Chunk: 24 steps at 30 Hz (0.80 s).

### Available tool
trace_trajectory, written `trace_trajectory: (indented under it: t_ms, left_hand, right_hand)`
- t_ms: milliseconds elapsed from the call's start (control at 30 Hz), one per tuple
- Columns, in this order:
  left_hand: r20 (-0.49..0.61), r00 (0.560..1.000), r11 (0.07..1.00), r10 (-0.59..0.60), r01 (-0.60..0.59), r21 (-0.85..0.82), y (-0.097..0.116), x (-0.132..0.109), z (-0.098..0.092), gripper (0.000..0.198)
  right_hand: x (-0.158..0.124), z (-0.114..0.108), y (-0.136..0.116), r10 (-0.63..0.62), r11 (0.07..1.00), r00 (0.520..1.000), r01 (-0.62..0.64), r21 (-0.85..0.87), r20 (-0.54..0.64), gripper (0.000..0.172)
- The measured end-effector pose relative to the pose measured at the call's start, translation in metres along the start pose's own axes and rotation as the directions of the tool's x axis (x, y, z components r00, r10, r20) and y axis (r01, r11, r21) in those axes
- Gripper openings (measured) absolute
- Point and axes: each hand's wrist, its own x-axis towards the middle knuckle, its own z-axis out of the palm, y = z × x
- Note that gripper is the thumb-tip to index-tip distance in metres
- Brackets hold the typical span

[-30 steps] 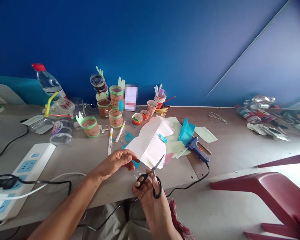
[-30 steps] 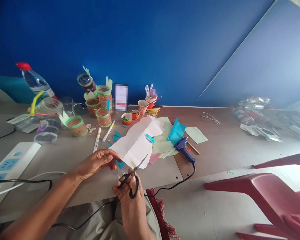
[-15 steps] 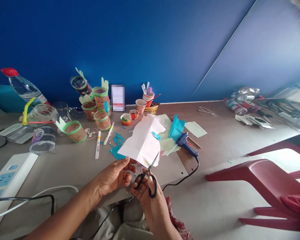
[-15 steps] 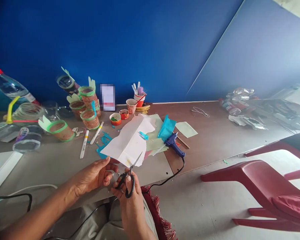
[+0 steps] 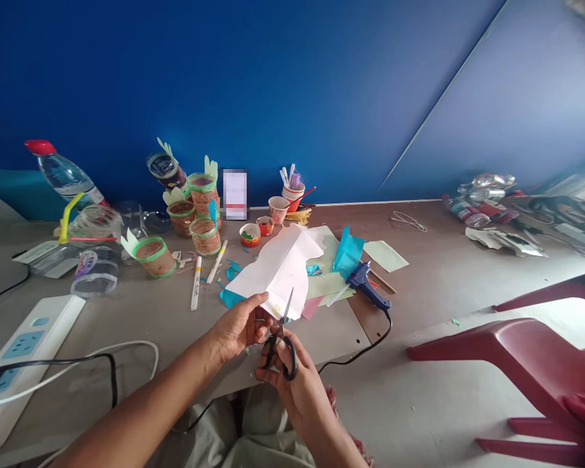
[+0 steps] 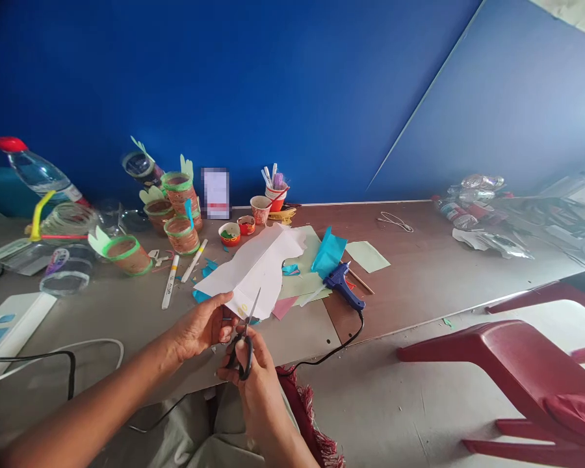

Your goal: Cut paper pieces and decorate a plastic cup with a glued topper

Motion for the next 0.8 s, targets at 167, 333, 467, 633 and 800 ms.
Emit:
trace_trajectory:
  t_ms: [167, 333, 467, 633, 800]
  left_hand:
    - [0.021, 0.989, 0.962, 0.147, -0.148, 0.229, -0.005, -0.001, 0.005, 0.036]
    - [0.082, 0.952, 0.879, 0.294, -0.303, 0.369, -0.010, -0.017, 0.005, 0.044]
    - [0.147, 0.946, 0.865, 0.289, -0.324, 0.384, -0.015, -0.037, 0.007, 0.048]
    - [0.204, 0.937, 0.856, 0.282, -0.342, 0.389, -0.023, -0.056, 0.007, 0.050]
    - [0.253, 0.875, 0.744, 0.413, -0.484, 0.460, -0.025, -0.063, 0.003, 0.048]
  right_hand:
    - [-0.007, 0.002, -0.002, -0.037, 0.999, 0.999, 0.037, -0.028, 0.023, 0.038]
    - [-0.023, 0.005, 0.005, -0.146, 0.987, 0.989, 0.146, -0.067, -0.006, 0.043]
    - [-0.031, 0.000, 0.017, -0.260, 0.956, 0.963, 0.267, -0.125, 0.068, 0.041]
    - [-0.037, -0.007, 0.022, -0.415, 0.847, 0.887, 0.458, -0.270, 0.202, 0.044]
    - [-0.042, -0.001, 0.018, -0.497, 0.772, 0.847, 0.532, -0.348, 0.191, 0.048]
